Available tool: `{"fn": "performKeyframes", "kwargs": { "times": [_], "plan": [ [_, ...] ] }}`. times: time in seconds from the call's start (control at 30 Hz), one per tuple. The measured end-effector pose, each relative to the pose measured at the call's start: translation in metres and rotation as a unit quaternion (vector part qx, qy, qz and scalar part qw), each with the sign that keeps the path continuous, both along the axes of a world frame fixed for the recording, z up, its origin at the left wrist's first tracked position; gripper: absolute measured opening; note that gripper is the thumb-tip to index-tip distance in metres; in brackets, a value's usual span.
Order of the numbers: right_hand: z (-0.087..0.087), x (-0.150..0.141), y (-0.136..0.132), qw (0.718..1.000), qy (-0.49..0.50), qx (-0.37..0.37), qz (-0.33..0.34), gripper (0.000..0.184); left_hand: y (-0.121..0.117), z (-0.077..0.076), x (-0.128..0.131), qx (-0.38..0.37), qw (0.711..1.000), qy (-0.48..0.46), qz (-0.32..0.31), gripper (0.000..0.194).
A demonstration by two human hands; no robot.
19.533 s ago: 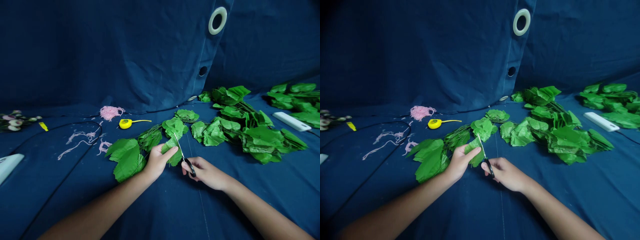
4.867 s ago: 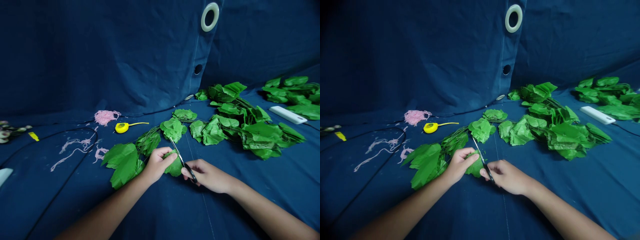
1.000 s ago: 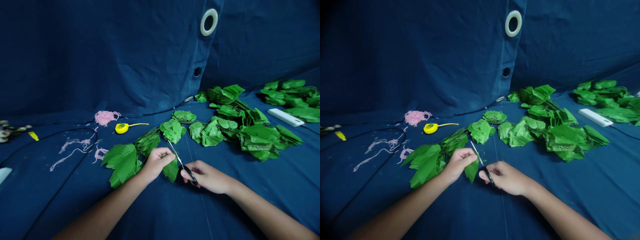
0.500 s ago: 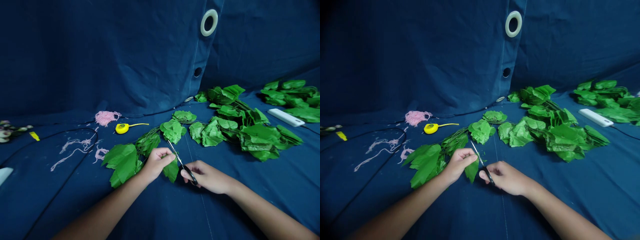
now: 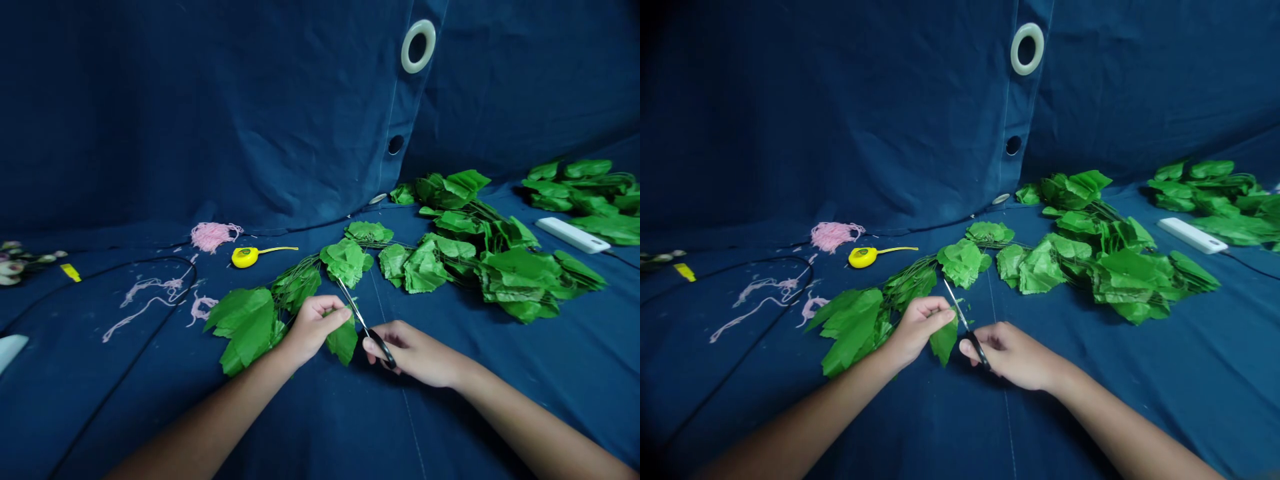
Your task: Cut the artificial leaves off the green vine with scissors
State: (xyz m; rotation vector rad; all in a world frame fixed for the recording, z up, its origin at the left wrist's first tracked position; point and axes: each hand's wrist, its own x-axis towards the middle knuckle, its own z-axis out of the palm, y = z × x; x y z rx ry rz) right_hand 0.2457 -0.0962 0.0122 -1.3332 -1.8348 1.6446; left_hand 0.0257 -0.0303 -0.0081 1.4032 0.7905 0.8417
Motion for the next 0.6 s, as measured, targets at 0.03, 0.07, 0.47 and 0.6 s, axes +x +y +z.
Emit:
{"fn": "performKeyframes", "kwargs": {
  "times": [0.03, 0.07, 0.47, 0.6],
  "plan": [
    [0.0006, 0.0002, -0.0003, 1.000, 0.002, -0.003, 0.000, 0.056, 0.0001, 0.0001, 0.0001, 0.001, 1.000, 0.001, 0.001, 0.032],
    [0.0012, 0.0003, -0.0006, 1.000, 0.004, -0.005, 0.000, 0.057, 0.0002, 0.0003, 0.0001, 0.002, 1.000, 0.002, 0.002, 0.033],
    [-0.0024, -0.0002, 0.0004, 1.000, 0.002, 0.002, 0.007, 0.055, -0.0004, 0.0009, 0.0002, -0.001, 1.000, -0.004, 0.002, 0.032],
    [-0.0029, -0.0014, -0.0005, 1.000, 0.004, 0.004, -0.002, 0.055, -0.0001, 0.0000, 0.0000, -0.007, 1.000, -0.012, -0.005, 0.031]
  ]
}}
